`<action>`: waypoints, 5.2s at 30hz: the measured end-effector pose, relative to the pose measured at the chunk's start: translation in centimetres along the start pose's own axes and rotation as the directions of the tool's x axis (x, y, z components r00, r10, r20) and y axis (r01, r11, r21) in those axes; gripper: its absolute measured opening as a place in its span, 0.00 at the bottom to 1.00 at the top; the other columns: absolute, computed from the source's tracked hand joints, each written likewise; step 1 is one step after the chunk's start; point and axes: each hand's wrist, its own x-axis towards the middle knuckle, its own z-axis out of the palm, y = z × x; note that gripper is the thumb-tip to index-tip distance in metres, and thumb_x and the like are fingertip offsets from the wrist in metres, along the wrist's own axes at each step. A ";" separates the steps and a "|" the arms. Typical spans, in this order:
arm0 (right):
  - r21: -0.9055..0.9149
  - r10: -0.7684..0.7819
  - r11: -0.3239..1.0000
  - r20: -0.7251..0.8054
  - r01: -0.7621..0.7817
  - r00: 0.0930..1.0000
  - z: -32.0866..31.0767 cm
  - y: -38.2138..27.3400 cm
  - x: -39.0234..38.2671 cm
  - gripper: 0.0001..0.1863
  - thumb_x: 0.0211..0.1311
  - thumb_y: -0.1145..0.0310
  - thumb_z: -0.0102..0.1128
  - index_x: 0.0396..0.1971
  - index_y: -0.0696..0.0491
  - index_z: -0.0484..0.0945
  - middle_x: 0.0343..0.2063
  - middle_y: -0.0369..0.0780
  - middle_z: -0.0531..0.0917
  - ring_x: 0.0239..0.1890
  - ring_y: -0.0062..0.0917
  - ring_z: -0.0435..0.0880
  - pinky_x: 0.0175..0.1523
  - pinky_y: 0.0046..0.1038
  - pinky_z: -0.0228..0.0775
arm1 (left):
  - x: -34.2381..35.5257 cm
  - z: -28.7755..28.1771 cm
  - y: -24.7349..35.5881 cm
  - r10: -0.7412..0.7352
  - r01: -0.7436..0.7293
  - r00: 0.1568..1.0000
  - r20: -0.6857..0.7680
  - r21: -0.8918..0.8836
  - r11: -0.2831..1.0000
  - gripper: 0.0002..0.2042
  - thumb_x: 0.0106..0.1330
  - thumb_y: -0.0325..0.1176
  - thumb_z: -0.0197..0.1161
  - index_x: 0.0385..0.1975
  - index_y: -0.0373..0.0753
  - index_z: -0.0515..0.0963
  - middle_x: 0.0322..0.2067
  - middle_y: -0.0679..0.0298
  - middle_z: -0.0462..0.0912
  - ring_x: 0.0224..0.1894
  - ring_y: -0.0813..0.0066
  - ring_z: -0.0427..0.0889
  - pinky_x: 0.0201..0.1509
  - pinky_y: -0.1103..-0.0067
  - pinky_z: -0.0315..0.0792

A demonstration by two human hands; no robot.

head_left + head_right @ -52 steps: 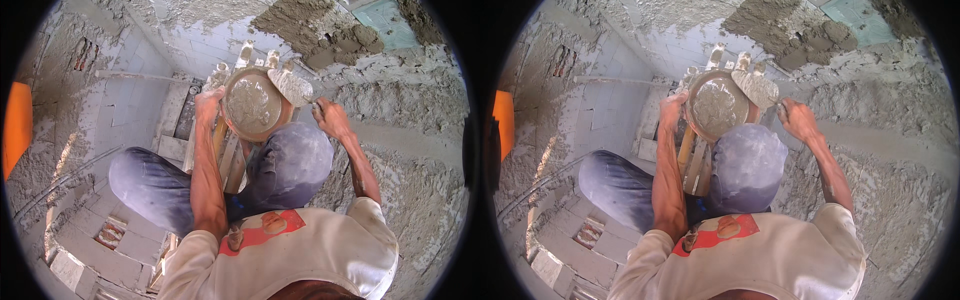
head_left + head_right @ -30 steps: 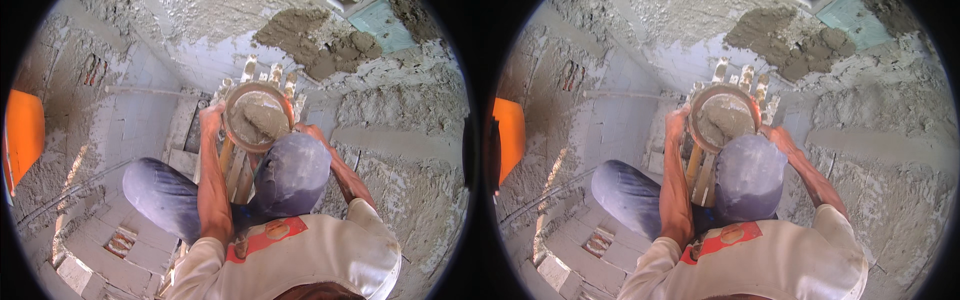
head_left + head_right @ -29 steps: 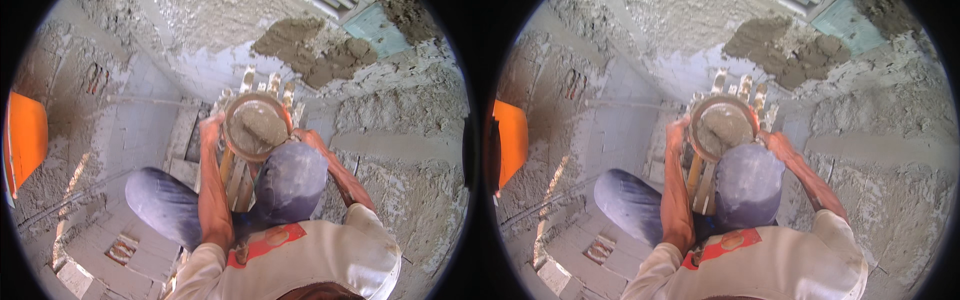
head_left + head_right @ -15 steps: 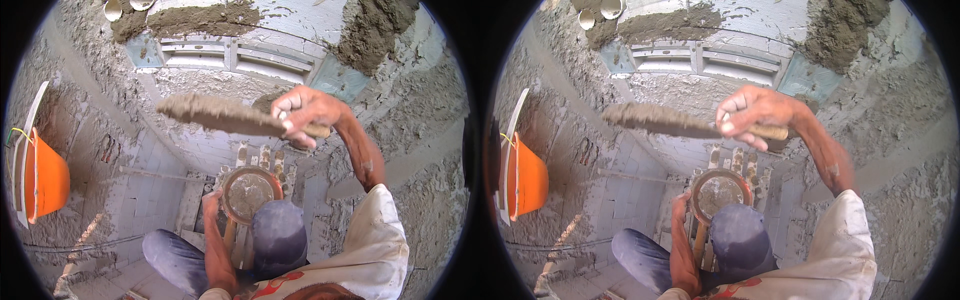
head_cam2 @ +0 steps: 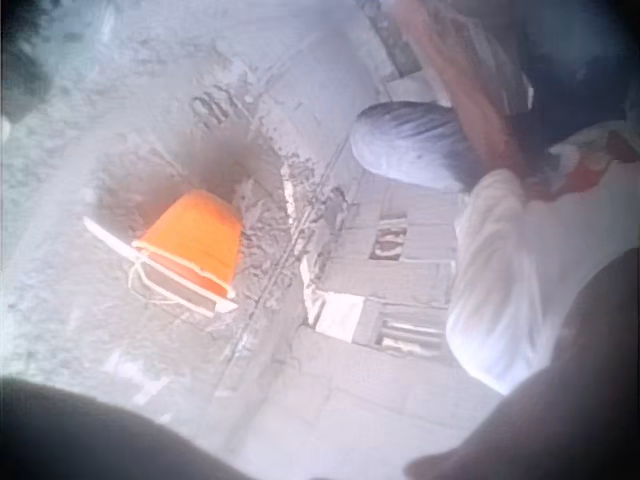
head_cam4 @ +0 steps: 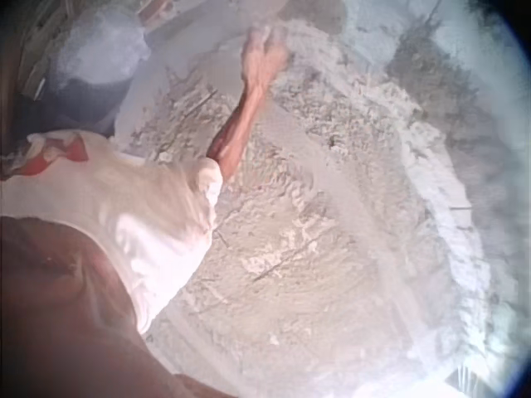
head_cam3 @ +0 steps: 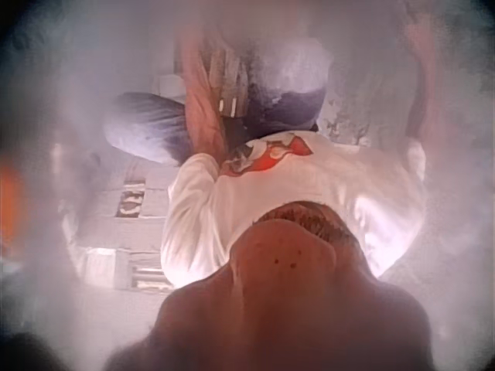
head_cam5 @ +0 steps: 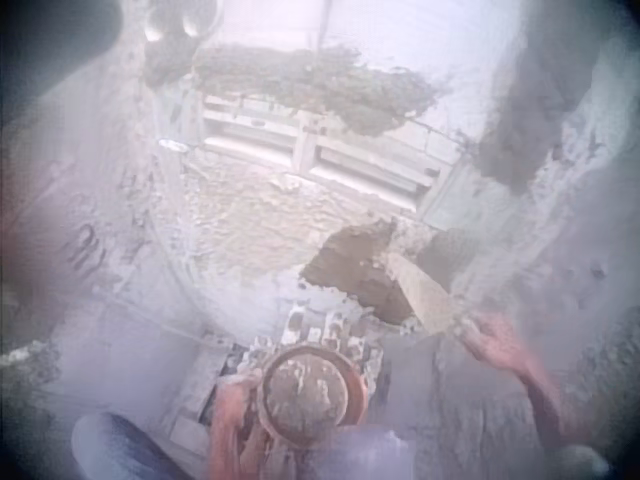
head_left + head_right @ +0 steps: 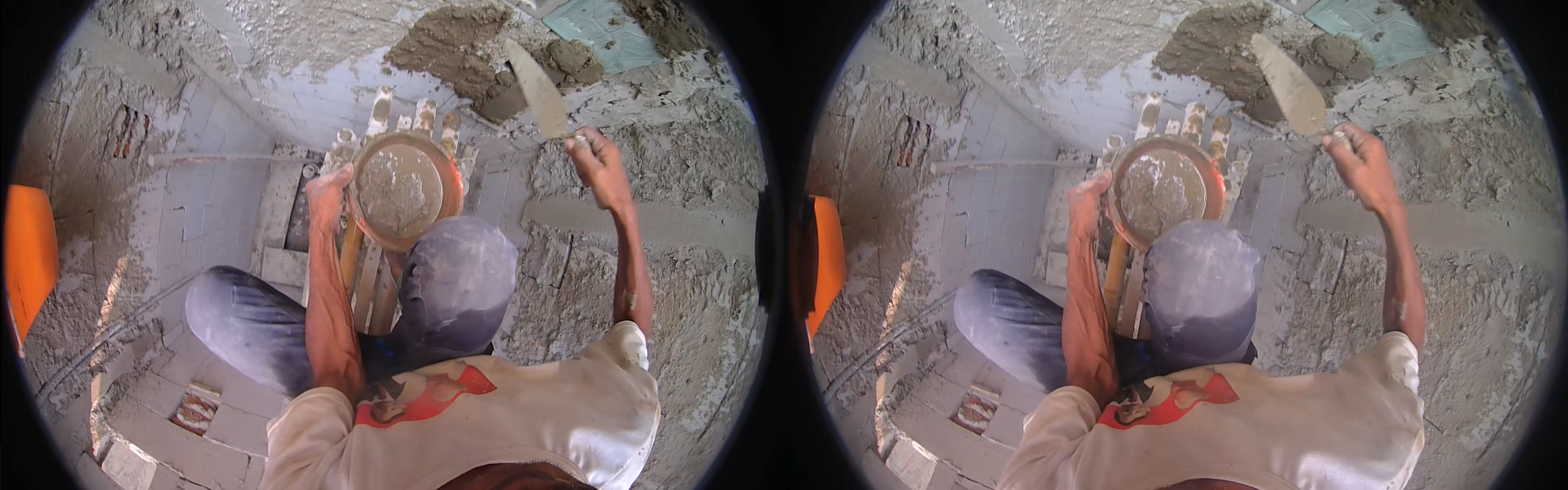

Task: The person applies plaster to a cinder block wall using a trowel, scooping material from a handheld bucket while standing or squatting on a wooden scaffold.

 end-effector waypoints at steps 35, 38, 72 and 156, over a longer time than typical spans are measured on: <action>0.298 -0.261 0.949 0.553 0.105 0.791 -5.6 -15.7 0.1 0.12 0.67 0.64 0.63 0.38 0.59 0.81 0.18 0.42 0.81 0.17 0.27 0.82 0.23 0.28 0.75 | -1.0 -0.9 2.7 0.025 -0.028 0.996 -0.082 -0.034 0.999 0.17 0.68 0.39 0.64 0.44 0.27 0.84 0.35 0.61 0.85 0.30 0.75 0.81 0.34 0.78 0.74; 0.489 -0.306 0.872 0.590 -0.029 0.747 -10.6 -14.3 5.3 0.09 0.65 0.68 0.64 0.35 0.61 0.80 0.16 0.40 0.80 0.09 0.22 0.76 0.11 0.22 0.67 | -0.8 0.1 2.8 0.032 -0.036 0.998 -0.049 -0.068 0.997 0.17 0.68 0.39 0.64 0.44 0.27 0.83 0.36 0.60 0.85 0.33 0.74 0.81 0.37 0.77 0.74; -0.028 -0.240 0.958 0.468 0.285 0.851 18.0 5.6 -4.1 0.10 0.60 0.66 0.61 0.33 0.59 0.79 0.27 0.50 0.84 0.30 0.44 0.86 0.35 0.42 0.76 | -0.9 4.0 4.0 0.139 -0.139 0.988 0.067 0.003 0.990 0.18 0.64 0.37 0.68 0.42 0.25 0.84 0.35 0.59 0.86 0.35 0.74 0.81 0.41 0.77 0.74; 0.337 -0.482 0.834 0.057 0.438 0.874 -2.1 -38.4 24.9 0.14 0.74 0.65 0.49 0.43 0.63 0.75 0.18 0.34 0.73 0.13 0.14 0.67 0.11 0.17 0.60 | 1.6 2.2 0.2 0.214 -0.215 0.968 -0.134 0.008 0.977 0.19 0.64 0.40 0.67 0.36 0.24 0.84 0.31 0.59 0.87 0.36 0.75 0.80 0.45 0.73 0.72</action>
